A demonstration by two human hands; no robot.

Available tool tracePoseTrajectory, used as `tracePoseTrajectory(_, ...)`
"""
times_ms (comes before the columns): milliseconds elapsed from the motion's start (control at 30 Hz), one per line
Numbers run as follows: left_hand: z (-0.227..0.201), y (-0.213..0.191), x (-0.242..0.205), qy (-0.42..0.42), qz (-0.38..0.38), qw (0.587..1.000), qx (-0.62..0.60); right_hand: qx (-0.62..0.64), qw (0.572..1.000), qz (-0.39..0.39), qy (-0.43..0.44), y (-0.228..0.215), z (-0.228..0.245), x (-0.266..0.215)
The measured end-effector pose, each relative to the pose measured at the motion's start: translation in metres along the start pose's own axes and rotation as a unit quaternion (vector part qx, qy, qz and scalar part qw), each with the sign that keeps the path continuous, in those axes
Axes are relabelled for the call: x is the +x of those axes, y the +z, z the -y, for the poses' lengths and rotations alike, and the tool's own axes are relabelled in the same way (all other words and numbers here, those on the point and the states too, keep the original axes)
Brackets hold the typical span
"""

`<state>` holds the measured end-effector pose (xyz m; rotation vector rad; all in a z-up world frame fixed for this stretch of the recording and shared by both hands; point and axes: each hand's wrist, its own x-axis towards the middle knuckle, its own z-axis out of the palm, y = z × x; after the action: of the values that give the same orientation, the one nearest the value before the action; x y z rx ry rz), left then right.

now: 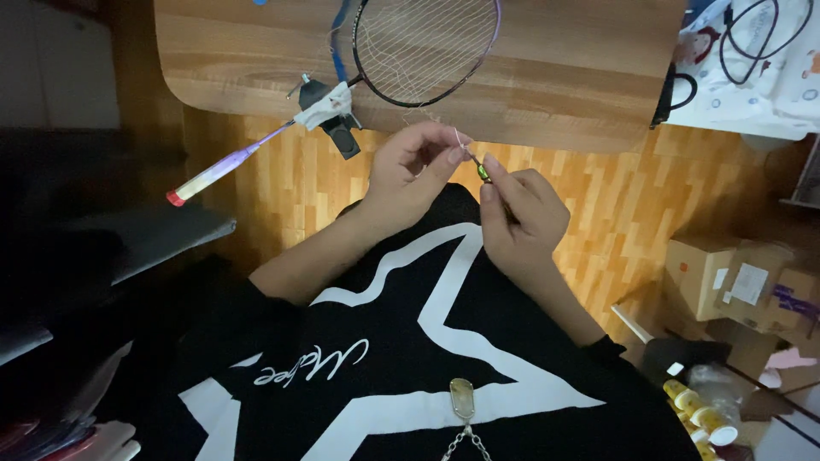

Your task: The recorder is preparing or repairing a badminton racket by untangling and manipulating the string using a small tool.

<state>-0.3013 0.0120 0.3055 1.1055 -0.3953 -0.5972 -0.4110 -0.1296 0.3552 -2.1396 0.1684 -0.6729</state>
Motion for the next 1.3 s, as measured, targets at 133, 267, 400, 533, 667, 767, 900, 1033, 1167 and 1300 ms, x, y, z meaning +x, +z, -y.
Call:
tracePoseTrajectory(133,-0.003,0.005,0.000,0.010,-0.001,1.000,-0.002,-0.006,1.000,0.009,0.015,-0.004,0.001,0.000)
tracePoseTrajectory(267,-0.005,0.006,0.001,0.048,-0.021,0.996,0.076,-0.020,1.000,0.018,0.004,-0.007,0.000,-0.001)
tracePoseTrajectory(400,-0.012,0.010,0.004,0.057,-0.035,0.995,0.080,-0.045,0.999,0.014,0.011,-0.007,0.001,0.002)
tracePoseTrajectory(533,-0.025,0.014,0.005,0.086,-0.029,0.986,0.143,-0.034,0.999,0.017,0.007,-0.009,0.003,0.003)
tracePoseTrajectory(667,-0.025,0.016,0.004,0.108,-0.049,0.975,0.190,-0.029,0.999,0.032,-0.001,-0.012,0.007,0.005)
tracePoseTrajectory(767,-0.026,0.017,0.005,0.119,-0.054,0.969,0.208,-0.035,0.999,0.038,0.010,-0.011,0.008,0.005)
tracePoseTrajectory(900,-0.027,0.019,0.005,0.158,-0.072,0.957,0.234,-0.032,0.999,0.025,-0.012,-0.008,0.008,0.005)
tracePoseTrajectory(1033,-0.028,0.019,0.006,0.193,-0.079,0.942,0.264,-0.046,0.999,0.028,0.005,-0.005,0.010,0.003)
tracePoseTrajectory(1167,-0.029,0.018,0.007,0.238,-0.078,0.917,0.310,-0.045,0.998,0.033,0.025,-0.003,0.011,0.002)
tracePoseTrajectory(1300,-0.029,0.019,0.009,0.239,-0.086,0.924,0.287,0.037,0.994,0.050,0.093,-0.005,0.010,0.004)
